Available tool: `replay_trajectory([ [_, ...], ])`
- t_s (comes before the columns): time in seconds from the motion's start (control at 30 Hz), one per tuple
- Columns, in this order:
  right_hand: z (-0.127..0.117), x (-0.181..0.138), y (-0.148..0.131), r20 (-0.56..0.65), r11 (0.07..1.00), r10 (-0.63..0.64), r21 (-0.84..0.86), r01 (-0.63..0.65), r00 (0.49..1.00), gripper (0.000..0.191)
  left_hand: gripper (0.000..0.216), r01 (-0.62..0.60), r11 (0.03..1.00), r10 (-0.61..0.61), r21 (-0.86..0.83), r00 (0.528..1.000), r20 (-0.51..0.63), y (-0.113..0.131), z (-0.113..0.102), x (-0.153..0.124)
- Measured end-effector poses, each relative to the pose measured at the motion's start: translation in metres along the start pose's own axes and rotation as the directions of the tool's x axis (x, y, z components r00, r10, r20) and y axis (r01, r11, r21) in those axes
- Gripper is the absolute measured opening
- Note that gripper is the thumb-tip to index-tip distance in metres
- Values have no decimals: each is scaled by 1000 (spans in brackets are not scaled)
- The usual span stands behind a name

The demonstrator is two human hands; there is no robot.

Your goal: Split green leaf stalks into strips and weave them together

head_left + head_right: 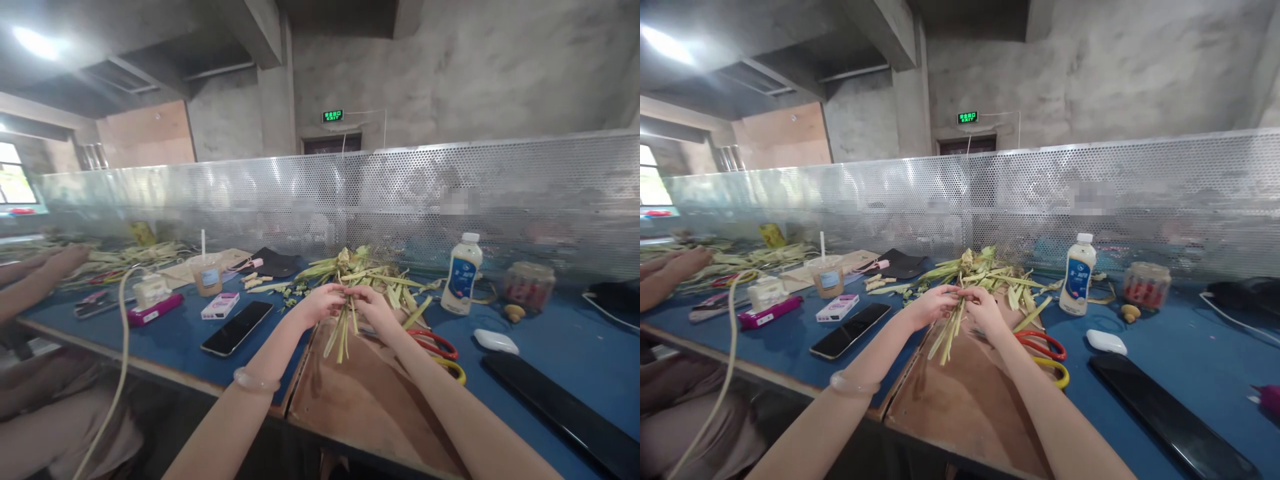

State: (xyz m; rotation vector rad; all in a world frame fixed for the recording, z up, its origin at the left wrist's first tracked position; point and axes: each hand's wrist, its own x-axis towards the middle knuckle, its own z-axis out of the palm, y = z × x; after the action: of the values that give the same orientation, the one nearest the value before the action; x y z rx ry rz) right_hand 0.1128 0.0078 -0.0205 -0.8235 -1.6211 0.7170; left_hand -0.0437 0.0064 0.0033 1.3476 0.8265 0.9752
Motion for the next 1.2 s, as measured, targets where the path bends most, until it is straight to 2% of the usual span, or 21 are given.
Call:
replay_trajectory([
  [0.17,-1,-1,-1,11,998,-52,-37,52,999,27,36,-14,1000,14,-4,1000,-9,2,1,-2],
  [0.47,0,0,0,-26,984,-100,-150,96,995,21,42,-49,998,45,50,996,80,-1,-3,-3],
  [0.67,2,-1,-11,-151,998,8,-59,-18,988,17,41,-72,995,62,74,989,137,1,-1,-6],
  [0.8,2,-1,-16,-168,994,94,64,-84,981,19,44,-41,999,37,19,986,163,4,2,-9],
  [0.87,2,-1,-16,-159,988,123,111,-106,980,22,44,-43,998,37,34,988,148,4,2,-8],
  [1.0,4,0,-12,-151,981,142,156,-118,978,24,45,-67,985,62,156,997,36,2,0,-6],
  [1.2,8,-1,-7,-124,975,104,208,-77,987,24,38,-184,944,201,273,979,-35,-1,-1,-3],
])
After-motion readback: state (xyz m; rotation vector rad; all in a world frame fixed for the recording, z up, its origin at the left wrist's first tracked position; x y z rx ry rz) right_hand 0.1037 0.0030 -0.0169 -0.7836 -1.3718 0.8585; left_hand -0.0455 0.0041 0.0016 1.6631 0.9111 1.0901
